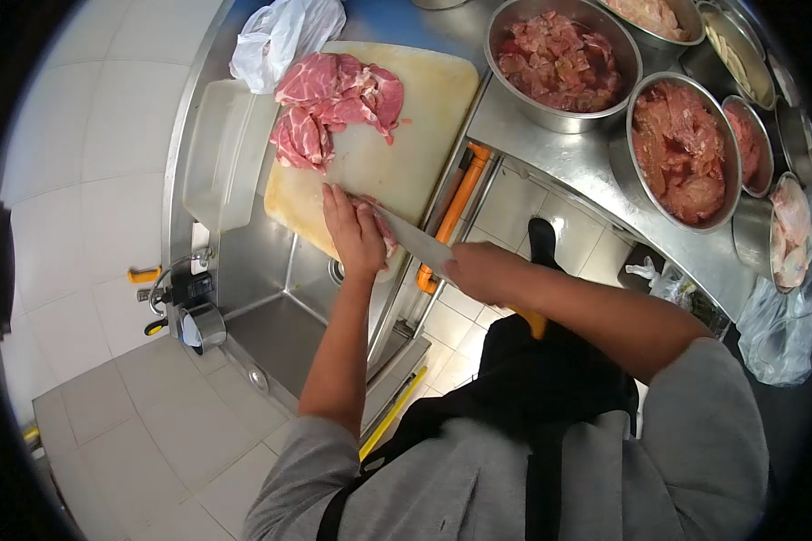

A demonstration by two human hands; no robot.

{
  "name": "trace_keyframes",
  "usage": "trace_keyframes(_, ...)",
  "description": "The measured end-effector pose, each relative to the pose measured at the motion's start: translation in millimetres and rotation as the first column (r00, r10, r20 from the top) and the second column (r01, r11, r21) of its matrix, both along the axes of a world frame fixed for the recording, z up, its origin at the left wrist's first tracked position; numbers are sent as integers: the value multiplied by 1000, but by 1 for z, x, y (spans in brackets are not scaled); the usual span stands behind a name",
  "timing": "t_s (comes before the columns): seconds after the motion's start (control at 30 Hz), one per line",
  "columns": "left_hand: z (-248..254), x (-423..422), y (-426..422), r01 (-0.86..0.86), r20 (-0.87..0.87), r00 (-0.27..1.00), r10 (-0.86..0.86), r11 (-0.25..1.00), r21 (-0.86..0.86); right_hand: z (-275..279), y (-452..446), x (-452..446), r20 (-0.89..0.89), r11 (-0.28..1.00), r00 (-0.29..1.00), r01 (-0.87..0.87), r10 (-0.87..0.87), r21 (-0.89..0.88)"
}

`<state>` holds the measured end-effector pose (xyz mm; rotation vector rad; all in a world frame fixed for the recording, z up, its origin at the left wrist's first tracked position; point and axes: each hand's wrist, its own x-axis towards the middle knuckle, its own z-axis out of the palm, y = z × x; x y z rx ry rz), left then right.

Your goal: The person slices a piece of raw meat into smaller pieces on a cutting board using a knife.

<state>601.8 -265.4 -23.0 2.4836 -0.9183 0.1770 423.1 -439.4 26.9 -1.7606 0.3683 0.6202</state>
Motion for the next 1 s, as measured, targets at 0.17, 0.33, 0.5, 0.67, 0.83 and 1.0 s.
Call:
trace_keyframes(0.17, -2, -2, 1, 28, -17, 999, -29, 999, -14, -36, 17, 31, 193, 996, 979, -51, 64, -69)
trace_keyframes(0.33, -4, 1, 2, 38, 69, 997, -39, 999, 10, -3, 29, 69, 112, 998, 994, 2, 4, -55)
trace_keyframes(0.5, -3, 1, 0, 23, 37, 999, -21, 999, -37, -34, 31, 4, 104, 1000, 994, -25, 26, -6)
trace_keyframes(0.67, -8, 3, 4, 17, -13, 1000, -17, 1000, 9, -17, 31, 62, 21, 998, 997, -71, 71, -3)
trace_keyframes(0.83, -7, 5, 5, -13, 32, 999, 11, 998, 66, -14, 39, 38, -13, 994, 999, -46, 47, 99)
trace_keyframes(1.0, -11, 6, 7, -25, 28, 999, 22, 995, 95, -56, 48, -15, 256, 1000, 967, 1, -4, 13)
